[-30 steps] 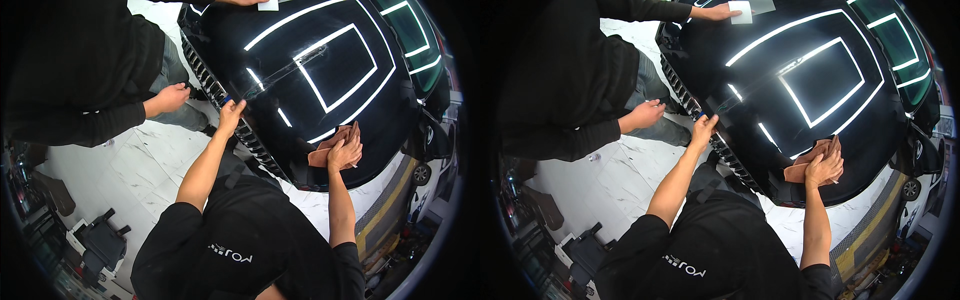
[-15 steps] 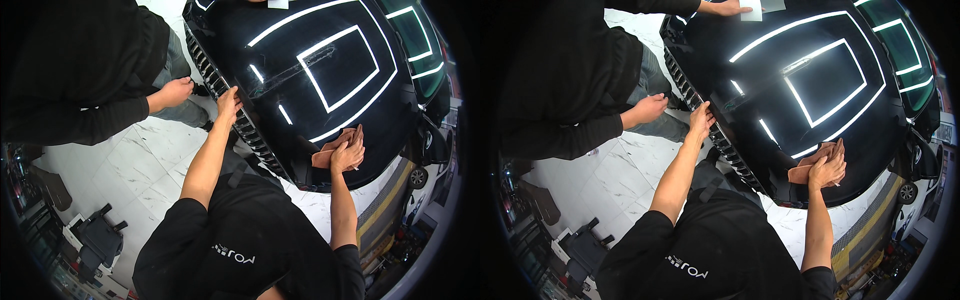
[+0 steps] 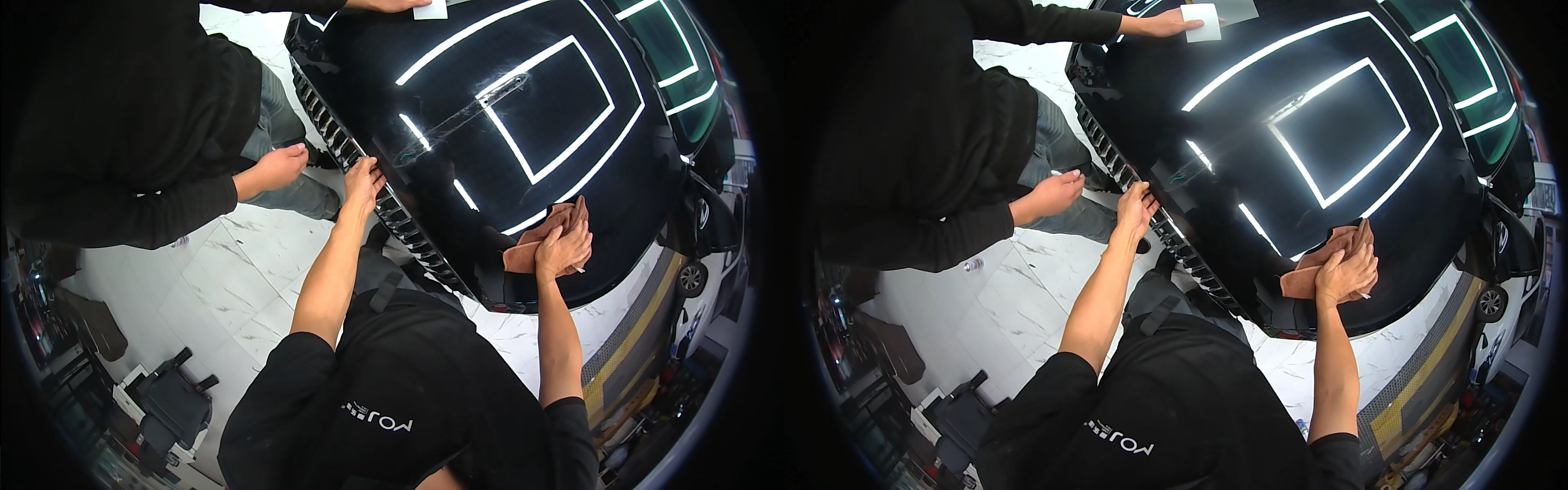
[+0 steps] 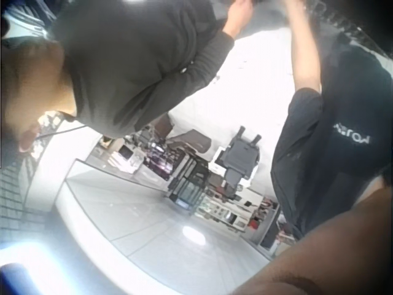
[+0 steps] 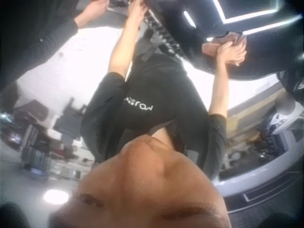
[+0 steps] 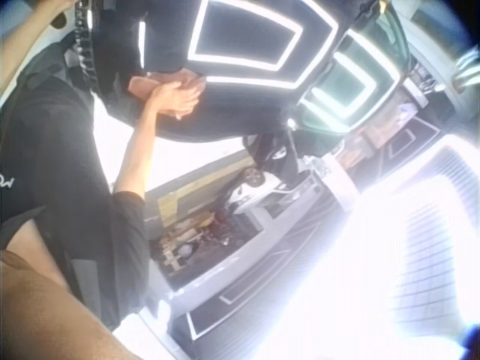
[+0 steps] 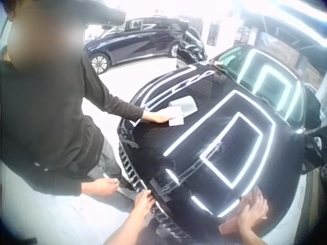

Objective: The person applies a protective film to the car's hood using a yellow squeegee to smooth it and a brown microfiber cloth to wipe the surface. They work methodically across the hood, ensuring the film adheres without bubbles or wrinkles.

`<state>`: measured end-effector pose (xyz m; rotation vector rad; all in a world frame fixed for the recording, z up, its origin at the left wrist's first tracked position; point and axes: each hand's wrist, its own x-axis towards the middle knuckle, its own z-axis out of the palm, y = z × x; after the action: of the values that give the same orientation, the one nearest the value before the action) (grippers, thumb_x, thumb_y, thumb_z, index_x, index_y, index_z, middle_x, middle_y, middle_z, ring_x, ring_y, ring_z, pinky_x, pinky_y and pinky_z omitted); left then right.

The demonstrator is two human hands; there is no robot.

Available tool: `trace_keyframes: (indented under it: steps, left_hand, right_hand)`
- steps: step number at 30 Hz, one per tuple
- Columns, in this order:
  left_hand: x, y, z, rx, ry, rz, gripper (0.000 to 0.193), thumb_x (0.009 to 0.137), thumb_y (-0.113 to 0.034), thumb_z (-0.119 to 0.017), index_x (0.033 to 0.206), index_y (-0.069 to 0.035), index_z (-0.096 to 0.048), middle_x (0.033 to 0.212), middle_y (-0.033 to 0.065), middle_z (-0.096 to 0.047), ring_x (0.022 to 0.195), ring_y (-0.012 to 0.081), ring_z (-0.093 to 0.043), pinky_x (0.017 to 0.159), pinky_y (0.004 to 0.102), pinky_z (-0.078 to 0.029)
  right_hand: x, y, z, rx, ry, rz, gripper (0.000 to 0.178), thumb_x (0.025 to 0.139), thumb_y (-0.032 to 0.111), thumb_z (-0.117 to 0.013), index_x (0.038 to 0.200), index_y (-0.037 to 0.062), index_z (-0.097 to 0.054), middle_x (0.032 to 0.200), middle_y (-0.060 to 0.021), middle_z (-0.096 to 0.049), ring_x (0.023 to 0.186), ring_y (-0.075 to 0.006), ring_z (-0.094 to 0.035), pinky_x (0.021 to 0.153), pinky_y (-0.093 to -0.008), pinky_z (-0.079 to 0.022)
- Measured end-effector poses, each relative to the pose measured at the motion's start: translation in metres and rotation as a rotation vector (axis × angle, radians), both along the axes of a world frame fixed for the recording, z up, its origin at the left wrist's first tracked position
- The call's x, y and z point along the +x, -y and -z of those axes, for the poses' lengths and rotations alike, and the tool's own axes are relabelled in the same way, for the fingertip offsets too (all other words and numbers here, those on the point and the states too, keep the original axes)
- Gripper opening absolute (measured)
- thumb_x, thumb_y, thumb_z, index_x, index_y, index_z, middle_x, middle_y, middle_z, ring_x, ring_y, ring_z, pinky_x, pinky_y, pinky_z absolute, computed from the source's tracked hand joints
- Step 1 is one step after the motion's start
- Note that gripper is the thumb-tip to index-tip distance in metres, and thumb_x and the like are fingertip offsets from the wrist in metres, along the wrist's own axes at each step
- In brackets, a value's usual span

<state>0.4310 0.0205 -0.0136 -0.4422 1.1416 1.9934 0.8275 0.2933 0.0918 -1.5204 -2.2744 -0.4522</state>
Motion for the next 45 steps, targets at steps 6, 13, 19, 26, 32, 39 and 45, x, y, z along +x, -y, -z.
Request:
trace_keyframes:
  steps: [6, 13, 19, 26, 32, 39, 45]
  left_hand:
    - [-0.007, -0.007, -0.007, -0.021, 0.042, -0.011, 0.018, 0.106, -0.032, -0.075, 0.109, -0.014, -0.071, 0.101, 0.0002, -0.072, 0.092, 0.0169, -0.069, 0.082, 0.0348, -0.056]
    - [0.011, 0.002, -0.003, 0.03, -0.002, 0.036, 0.011, 0.108, -0.022, -0.071, 0.112, -0.013, -0.07, 0.104, 0.0007, -0.073, 0.093, 0.0161, -0.07, 0.083, 0.0339, -0.058]
    - [0.05, 0.004, -0.005, 0.07, -0.028, 0.101, 0.017, 0.109, -0.025, -0.076, 0.115, -0.011, -0.07, 0.11, 0.0027, -0.078, 0.096, 0.0148, -0.074, 0.086, 0.0323, -0.061]
    - [0.033, -0.031, 0.006, -0.309, -0.252, 0.043, 0.05, 0.101, -0.047, -0.085, 0.087, -0.007, -0.059, 0.077, -0.0057, -0.049, 0.071, 0.0081, -0.04, 0.062, 0.0304, -0.036]
    - [0.039, -0.024, -0.008, -0.243, -0.388, 0.116, 0.037, 0.102, -0.033, -0.086, 0.108, -0.001, -0.069, 0.096, 0.0009, -0.07, 0.085, 0.0104, -0.06, 0.077, 0.0295, -0.05]
    - [0.033, -0.017, -0.026, -0.103, -0.283, 0.199, 0.036, 0.102, -0.024, -0.086, 0.124, 0.0, -0.071, 0.116, 0.0053, -0.078, 0.102, 0.0126, -0.07, 0.093, 0.029, -0.055]
    - [0.04, -0.032, -0.008, -0.598, -0.547, 0.106, 0.062, 0.111, -0.052, -0.068, 0.078, -0.001, -0.055, 0.07, 0.003, -0.055, 0.068, 0.0142, -0.043, 0.063, 0.039, -0.042]
  right_hand:
    - [0.001, -0.001, 0.004, -0.002, -0.039, -0.02, 0.067, 0.104, 0.035, -0.063, 0.162, 0.0047, -0.049, 0.169, -0.0161, -0.05, 0.162, -0.042, -0.031, 0.132, -0.0612, -0.017]
    - [0.001, -0.001, 0.005, 0.028, -0.05, -0.038, 0.067, 0.104, 0.035, -0.064, 0.162, 0.0051, -0.049, 0.169, -0.0163, -0.05, 0.162, -0.0427, -0.032, 0.132, -0.0623, -0.017]
    - [0.001, 0.0, 0.003, 0.039, -0.064, -0.053, 0.066, 0.103, 0.034, -0.063, 0.161, 0.0044, -0.051, 0.167, -0.0168, -0.051, 0.16, -0.0445, -0.033, 0.131, -0.0624, -0.018]
    - [-0.001, 0.0, 0.002, 0.036, -0.084, -0.068, 0.066, 0.104, 0.034, -0.063, 0.161, 0.0039, -0.051, 0.168, -0.0169, -0.049, 0.161, -0.0452, -0.031, 0.132, -0.062, -0.017]
    - [0.0, -0.001, 0.006, 0.032, -0.081, -0.046, 0.067, 0.105, 0.036, -0.062, 0.163, 0.0047, -0.048, 0.168, -0.016, -0.049, 0.162, -0.0429, -0.031, 0.132, -0.061, -0.016]
    - [0.003, -0.001, 0.007, 0.047, -0.098, -0.054, 0.067, 0.104, 0.036, -0.062, 0.161, 0.0042, -0.05, 0.168, -0.0165, -0.049, 0.161, -0.0458, -0.032, 0.132, -0.0626, -0.017]
    - [-0.001, -0.001, 0.004, 0.058, -0.109, -0.086, 0.065, 0.105, 0.036, -0.062, 0.161, 0.0048, -0.051, 0.168, -0.0152, -0.049, 0.161, -0.0452, -0.032, 0.132, -0.0621, -0.018]
